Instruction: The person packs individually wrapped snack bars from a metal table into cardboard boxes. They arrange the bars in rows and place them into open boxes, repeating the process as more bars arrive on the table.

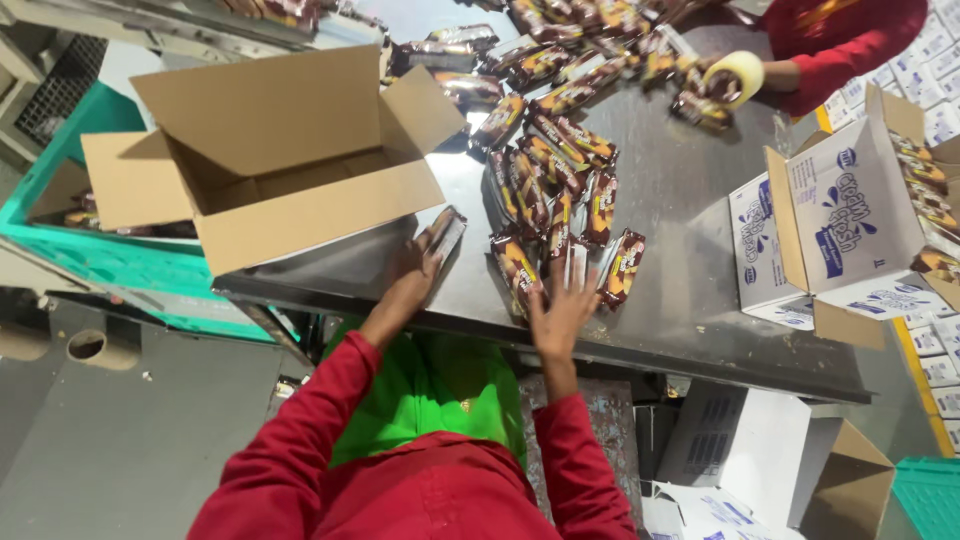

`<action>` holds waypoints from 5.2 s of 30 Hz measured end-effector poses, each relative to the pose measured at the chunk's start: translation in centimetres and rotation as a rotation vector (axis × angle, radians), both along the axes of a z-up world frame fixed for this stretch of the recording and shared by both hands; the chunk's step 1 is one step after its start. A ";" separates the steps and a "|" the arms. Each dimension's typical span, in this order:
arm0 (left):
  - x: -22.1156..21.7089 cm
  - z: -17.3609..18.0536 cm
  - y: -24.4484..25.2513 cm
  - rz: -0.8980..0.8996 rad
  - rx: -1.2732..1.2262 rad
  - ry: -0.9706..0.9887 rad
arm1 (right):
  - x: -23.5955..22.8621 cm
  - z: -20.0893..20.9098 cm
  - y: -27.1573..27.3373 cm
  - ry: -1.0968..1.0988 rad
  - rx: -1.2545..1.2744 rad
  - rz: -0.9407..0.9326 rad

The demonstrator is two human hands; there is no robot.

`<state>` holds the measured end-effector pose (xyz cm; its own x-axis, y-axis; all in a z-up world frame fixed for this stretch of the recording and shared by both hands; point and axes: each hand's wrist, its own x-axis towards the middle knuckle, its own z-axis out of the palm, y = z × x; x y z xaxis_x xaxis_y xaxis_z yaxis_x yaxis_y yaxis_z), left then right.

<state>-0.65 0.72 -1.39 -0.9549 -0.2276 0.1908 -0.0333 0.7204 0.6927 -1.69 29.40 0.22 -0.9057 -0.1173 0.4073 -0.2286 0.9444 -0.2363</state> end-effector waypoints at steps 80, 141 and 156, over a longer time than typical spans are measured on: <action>0.8 1.4 7.9 0.032 -0.493 -0.020 | -3.0 -2.4 2.2 0.028 -0.193 -0.034; -2.4 6.9 -27.8 0.033 -0.506 -0.603 | -21.7 3.6 -36.8 -0.391 0.318 1.079; -3.7 4.0 -28.6 0.072 -0.073 -0.352 | -20.0 3.9 -37.5 -0.457 0.276 1.416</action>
